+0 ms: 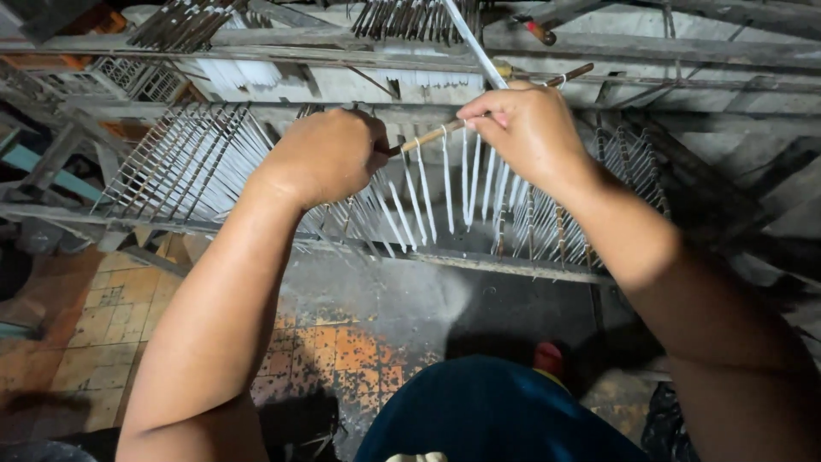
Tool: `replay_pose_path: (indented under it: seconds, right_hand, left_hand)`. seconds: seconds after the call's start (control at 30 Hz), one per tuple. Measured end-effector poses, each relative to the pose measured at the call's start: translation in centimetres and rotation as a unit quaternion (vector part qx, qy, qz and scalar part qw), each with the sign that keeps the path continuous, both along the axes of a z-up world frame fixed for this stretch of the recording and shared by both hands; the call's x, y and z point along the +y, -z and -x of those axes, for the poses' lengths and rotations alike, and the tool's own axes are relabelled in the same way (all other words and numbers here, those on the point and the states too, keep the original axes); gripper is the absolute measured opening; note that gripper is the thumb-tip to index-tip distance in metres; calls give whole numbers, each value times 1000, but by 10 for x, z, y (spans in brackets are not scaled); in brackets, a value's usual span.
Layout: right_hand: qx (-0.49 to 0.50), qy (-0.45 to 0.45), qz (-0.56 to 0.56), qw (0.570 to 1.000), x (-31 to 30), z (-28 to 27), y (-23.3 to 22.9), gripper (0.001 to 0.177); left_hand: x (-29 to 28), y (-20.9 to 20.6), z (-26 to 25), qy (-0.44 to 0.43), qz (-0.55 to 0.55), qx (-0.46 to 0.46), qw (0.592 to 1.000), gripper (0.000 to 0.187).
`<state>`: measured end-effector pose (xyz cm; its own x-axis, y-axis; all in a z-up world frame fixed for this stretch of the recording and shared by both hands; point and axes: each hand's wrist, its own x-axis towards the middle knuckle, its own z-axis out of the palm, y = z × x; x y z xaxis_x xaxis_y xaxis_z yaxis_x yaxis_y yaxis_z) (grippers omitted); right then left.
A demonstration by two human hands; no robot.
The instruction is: Dipping racks of wicks into a vat of molten wax to build up layers of wax for candle making.
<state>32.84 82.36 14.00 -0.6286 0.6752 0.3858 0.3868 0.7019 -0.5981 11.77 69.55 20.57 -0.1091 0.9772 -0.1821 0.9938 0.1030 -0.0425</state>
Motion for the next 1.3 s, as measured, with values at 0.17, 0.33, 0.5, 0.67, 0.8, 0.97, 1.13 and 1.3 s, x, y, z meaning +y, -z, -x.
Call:
replay_pose_path:
  seconds: [0.17, 0.33, 0.5, 0.67, 0.8, 0.97, 1.13, 1.3]
  right_hand:
    - [-18, -3, 54, 998, 4, 1, -13, 20]
    - [-35, -16, 103, 994, 20, 24, -10, 20]
    - [59, -122, -113, 984, 69, 48, 34, 17]
    - [63, -139, -123, 981, 95, 51, 37, 15]
    - [61, -149, -122, 979, 106, 47, 33, 16]
    - [61, -150, -112, 980, 126, 47, 45, 18]
    - [75, -155, -75, 982, 120, 30, 39, 37]
    - [104, -110, 41, 988, 101, -28, 30, 59]
  left_hand:
    - [20, -4, -2, -21, 37, -4, 999, 25]
    - [41, 0, 0, -27, 24, -1, 999, 32]
    - [61, 6, -1, 1, -75, -13, 997, 29]
    - [73, 2, -7, -31, -74, -29, 996, 27]
    - [85, 5, -12, -46, -80, -44, 995, 25]
    - [100, 13, -10, -59, -62, -46, 995, 25]
    - [114, 23, -11, -79, -38, -40, 995, 27]
    - [130, 59, 16, -98, -40, -47, 993, 23]
